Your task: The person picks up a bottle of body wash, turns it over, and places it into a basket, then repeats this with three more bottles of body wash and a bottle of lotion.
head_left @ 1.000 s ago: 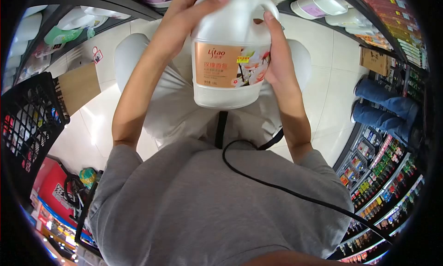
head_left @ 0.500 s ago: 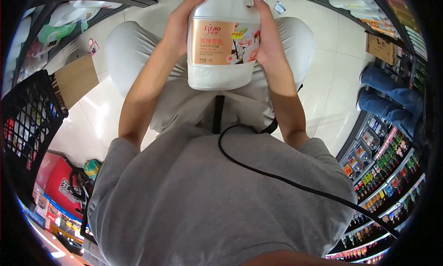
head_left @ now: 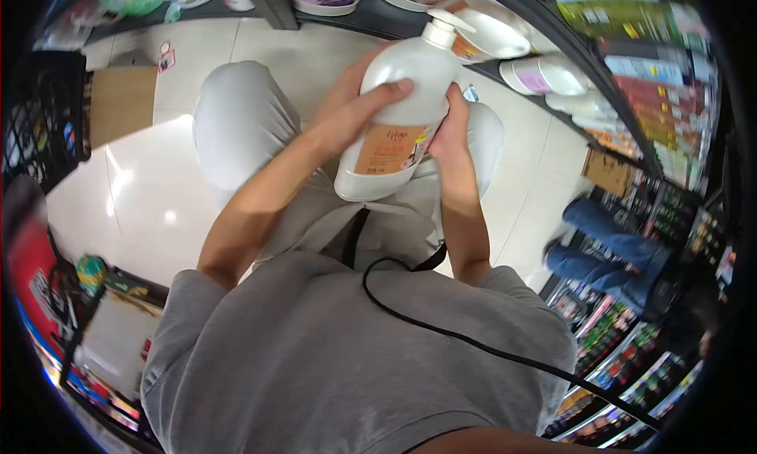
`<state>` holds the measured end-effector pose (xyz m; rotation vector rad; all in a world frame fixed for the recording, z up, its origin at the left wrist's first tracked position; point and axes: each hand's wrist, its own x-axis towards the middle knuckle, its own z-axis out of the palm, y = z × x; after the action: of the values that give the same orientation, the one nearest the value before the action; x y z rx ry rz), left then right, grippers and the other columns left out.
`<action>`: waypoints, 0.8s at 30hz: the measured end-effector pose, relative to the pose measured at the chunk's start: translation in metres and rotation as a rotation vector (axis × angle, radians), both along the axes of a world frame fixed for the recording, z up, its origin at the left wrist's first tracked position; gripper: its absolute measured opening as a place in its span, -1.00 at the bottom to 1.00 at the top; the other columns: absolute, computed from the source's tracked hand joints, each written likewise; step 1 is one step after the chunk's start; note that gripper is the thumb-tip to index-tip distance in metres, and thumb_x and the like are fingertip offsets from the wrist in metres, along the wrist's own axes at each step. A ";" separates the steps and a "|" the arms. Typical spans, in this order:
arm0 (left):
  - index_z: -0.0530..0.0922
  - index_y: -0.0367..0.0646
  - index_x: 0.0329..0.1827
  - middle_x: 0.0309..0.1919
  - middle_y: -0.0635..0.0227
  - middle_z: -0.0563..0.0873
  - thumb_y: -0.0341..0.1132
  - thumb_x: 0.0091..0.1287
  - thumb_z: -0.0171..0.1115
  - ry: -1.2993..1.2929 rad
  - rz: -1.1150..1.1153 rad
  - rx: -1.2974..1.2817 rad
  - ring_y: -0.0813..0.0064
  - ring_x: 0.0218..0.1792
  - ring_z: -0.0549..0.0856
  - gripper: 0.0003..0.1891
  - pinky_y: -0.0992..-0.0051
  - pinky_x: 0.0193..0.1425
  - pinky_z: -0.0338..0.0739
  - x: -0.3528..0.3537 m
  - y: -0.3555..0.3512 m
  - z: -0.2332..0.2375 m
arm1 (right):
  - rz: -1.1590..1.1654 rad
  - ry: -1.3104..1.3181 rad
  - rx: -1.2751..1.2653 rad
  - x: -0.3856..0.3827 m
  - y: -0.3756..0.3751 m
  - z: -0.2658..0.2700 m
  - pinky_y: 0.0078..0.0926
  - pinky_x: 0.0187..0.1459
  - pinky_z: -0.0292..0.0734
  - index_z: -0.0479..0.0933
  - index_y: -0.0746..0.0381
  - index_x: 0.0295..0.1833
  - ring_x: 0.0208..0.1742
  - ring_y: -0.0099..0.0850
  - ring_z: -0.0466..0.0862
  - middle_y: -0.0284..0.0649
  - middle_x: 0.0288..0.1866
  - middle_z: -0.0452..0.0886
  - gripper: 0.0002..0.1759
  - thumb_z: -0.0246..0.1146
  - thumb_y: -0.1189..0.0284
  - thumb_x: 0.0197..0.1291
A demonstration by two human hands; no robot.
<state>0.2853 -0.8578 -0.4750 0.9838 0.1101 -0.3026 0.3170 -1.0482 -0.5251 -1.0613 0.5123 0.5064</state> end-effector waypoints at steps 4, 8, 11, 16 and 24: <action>0.42 -0.22 0.50 0.24 0.16 0.66 -0.04 0.44 0.33 -0.027 0.098 0.176 0.32 0.27 0.63 -0.33 0.32 0.38 0.48 -0.016 0.021 0.026 | 0.135 -0.070 0.007 -0.002 0.020 0.013 -0.11 0.29 0.60 0.50 0.24 0.38 0.28 -0.16 0.66 -0.05 0.27 0.67 -0.43 -0.01 0.07 0.52; 0.48 -0.25 0.44 0.20 0.16 0.69 0.02 0.46 0.30 0.180 0.228 0.036 0.34 0.22 0.66 -0.36 0.32 0.35 0.51 -0.026 0.041 0.057 | 0.249 0.023 -0.118 0.001 0.046 0.064 -0.19 0.28 0.60 0.49 0.25 0.37 0.27 -0.22 0.67 -0.10 0.25 0.68 -0.44 0.01 0.11 0.47; 0.50 -0.30 0.38 0.16 0.16 0.70 0.09 0.47 0.27 0.291 0.247 -0.163 0.36 0.16 0.70 -0.35 0.36 0.26 0.59 -0.039 0.056 0.092 | 0.326 0.086 -0.227 -0.008 0.062 0.120 -0.27 0.27 0.58 0.48 0.29 0.35 0.23 -0.28 0.69 -0.14 0.22 0.68 -0.42 0.05 0.13 0.40; 0.51 -0.26 0.36 0.16 0.15 0.72 0.16 0.46 0.26 0.457 0.254 -0.360 0.35 0.12 0.73 -0.32 0.34 0.23 0.62 -0.058 0.066 0.130 | 0.432 0.140 -0.224 -0.017 0.086 0.204 -0.28 0.27 0.56 0.52 0.31 0.32 0.21 -0.27 0.69 -0.13 0.20 0.69 -0.42 0.11 0.13 0.38; 0.50 -0.22 0.42 0.26 0.13 0.70 0.26 0.49 0.16 0.557 0.489 -0.620 0.28 0.20 0.72 -0.27 0.27 0.33 0.62 -0.149 0.069 0.182 | 0.693 0.036 -0.449 -0.066 0.117 0.314 -0.35 -0.03 0.63 0.60 0.45 0.18 -0.03 -0.34 0.73 -0.11 0.01 0.71 -0.45 0.26 0.18 0.30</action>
<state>0.1366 -0.7888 -0.2930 0.2176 0.7100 -0.1334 0.2507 -0.9307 -0.2114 -1.6733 0.2791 1.0515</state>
